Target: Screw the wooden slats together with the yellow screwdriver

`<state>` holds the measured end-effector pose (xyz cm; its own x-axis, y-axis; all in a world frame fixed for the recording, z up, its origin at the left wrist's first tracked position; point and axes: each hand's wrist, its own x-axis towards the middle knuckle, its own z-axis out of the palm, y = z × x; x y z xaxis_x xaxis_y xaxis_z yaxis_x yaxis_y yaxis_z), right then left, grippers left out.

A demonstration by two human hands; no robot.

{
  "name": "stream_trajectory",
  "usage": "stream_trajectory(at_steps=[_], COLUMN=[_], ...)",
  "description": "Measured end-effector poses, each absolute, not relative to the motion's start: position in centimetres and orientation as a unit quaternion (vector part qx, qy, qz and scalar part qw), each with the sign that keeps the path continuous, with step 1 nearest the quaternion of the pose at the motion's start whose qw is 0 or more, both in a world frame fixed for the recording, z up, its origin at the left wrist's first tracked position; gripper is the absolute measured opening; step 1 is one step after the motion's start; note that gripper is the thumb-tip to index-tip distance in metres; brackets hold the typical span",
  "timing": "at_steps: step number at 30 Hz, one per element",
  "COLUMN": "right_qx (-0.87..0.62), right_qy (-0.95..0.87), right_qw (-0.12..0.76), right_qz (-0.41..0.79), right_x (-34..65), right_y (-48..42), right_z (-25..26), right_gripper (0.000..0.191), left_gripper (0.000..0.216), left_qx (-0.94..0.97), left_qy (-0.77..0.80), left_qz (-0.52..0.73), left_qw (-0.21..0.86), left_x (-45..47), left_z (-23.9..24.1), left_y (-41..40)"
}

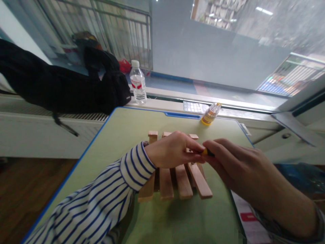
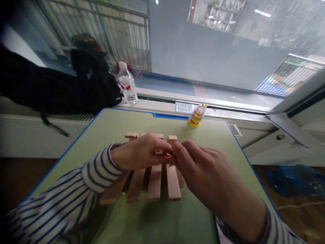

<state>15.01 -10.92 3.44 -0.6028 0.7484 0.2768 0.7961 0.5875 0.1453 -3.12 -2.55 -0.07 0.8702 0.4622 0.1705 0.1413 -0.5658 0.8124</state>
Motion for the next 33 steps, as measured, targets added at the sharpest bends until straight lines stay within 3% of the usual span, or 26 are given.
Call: stream_trajectory(at_steps=[9,16,24,33], right_qx=[-0.517,-0.525,-0.455,-0.397], right_qy=[-0.829,-0.821,-0.876,-0.910], right_qw=[0.137,0.143,0.067,0.021], right_qz=[-0.165,-0.174,-0.146,-0.116], right_x=[13.6,13.9,15.6,16.5], right_y=[-11.2,-11.0,-10.7,-10.2], right_z=[2.7,2.4,4.6,5.1], right_gripper=[0.021,0.020,0.033,0.034], left_gripper=[0.028,0.019,0.024,0.022], left_qx=[0.869,0.872,0.881,0.882], left_qy=[0.170,0.163,0.183,0.175], left_qz=[0.161,0.201,0.200,0.191], left_qw=[0.435,0.416,0.388,0.395], left_x=[-3.3,-3.2,-2.9,-3.0], left_z=[-0.1,0.0,-0.3,-0.2], left_y=[-2.6,-2.7,-2.6,-2.6])
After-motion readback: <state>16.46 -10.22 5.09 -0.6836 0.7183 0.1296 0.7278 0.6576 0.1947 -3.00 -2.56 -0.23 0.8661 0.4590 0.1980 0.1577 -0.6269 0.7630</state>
